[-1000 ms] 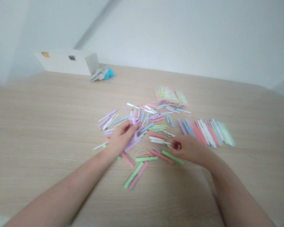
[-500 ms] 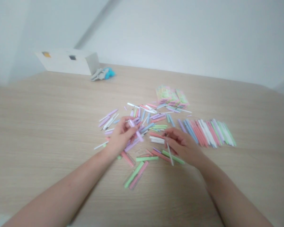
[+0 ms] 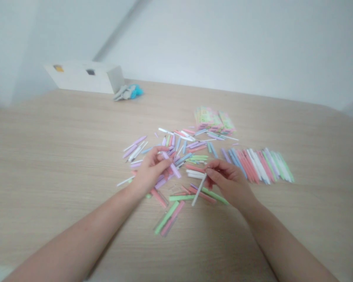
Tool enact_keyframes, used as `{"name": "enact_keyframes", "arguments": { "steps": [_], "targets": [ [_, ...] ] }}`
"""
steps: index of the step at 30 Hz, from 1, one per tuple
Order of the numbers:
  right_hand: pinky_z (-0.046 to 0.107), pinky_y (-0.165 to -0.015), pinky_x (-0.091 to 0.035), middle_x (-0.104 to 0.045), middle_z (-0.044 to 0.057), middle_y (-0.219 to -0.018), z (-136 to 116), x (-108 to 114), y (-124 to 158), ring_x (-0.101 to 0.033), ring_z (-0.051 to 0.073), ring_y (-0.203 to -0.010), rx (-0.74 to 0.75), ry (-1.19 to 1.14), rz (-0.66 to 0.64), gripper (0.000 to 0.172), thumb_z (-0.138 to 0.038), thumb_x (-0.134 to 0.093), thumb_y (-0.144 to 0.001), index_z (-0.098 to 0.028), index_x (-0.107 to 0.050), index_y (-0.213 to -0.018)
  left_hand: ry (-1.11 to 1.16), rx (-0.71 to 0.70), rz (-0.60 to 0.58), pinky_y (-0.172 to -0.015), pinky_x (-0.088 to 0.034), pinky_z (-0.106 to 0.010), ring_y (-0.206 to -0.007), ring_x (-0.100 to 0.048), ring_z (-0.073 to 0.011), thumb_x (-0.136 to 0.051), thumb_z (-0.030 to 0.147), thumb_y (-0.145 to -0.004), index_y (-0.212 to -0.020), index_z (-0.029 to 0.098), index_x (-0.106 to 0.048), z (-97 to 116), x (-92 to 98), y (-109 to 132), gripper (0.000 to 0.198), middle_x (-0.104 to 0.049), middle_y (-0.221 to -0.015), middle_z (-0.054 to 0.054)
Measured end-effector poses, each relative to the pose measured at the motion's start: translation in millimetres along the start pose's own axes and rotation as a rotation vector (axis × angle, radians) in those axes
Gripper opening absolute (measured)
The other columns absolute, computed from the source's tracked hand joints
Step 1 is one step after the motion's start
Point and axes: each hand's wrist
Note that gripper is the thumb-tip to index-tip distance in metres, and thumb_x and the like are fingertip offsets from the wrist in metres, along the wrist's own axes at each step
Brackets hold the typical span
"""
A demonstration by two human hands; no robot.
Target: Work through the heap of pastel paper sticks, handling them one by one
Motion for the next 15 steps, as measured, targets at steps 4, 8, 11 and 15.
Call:
{"name": "enact_keyframes", "arguments": {
  "steps": [4,8,11,15],
  "targets": [
    [0.018,-0.046,-0.048,-0.065,-0.003,-0.058,3.0,0.4,-3.6,-0.06,0.009,-0.05,0.025,-0.161,0.136,0.011,-0.029,-0.066,-0.08,-0.019,-0.06,-0.08,0.057,0.011,0.036,-0.036,-0.039,-0.013,-0.038,-0.053,-0.0079,-0.072,0.03,-0.07,-0.094,0.018,-0.049,1.4,-0.5,-0.5,0.036,-0.062,-0.051,0.004],
    [0.018,-0.043,-0.048,-0.066,-0.002,-0.062,0.8,0.1,-4.4,-0.061,0.01,-0.049,0.047,-0.198,0.254,0.015,-0.029,-0.069,-0.076,-0.018,-0.06,-0.08,0.127,0.033,0.067,-0.037,-0.041,-0.013,-0.041,-0.057,-0.0091,-0.074,0.028,-0.067,-0.086,0.017,-0.046,3.8,-1.9,-0.8,0.036,-0.063,-0.055,0.002],
    [0.019,-0.043,-0.049,-0.066,-0.002,-0.064,-2.2,0.1,-4.0,-0.061,0.01,-0.049,0.065,-0.19,0.315,0.016,-0.03,-0.071,-0.075,-0.018,-0.061,-0.079,0.179,0.042,0.089,-0.038,-0.045,-0.014,-0.046,-0.061,-0.0105,-0.075,0.024,-0.065,-0.083,0.017,-0.046,6.0,-2.9,-0.8,0.035,-0.064,-0.056,0.002],
    [0.02,-0.045,-0.05,-0.066,-0.001,-0.064,-4.5,0.7,-4.5,-0.061,0.01,-0.05,0.079,-0.179,0.377,0.018,-0.032,-0.071,-0.073,-0.018,-0.06,-0.077,0.214,0.057,0.097,-0.041,-0.048,-0.014,-0.05,-0.064,-0.0111,-0.074,0.021,-0.065,-0.08,0.016,-0.046,7.7,-3.0,-0.5,0.032,-0.065,-0.059,0.001]
  ]
}}
Point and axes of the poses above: each hand's wrist, its own y-axis away from the middle knuckle, its own x-axis out of the back of the hand, z = x × y
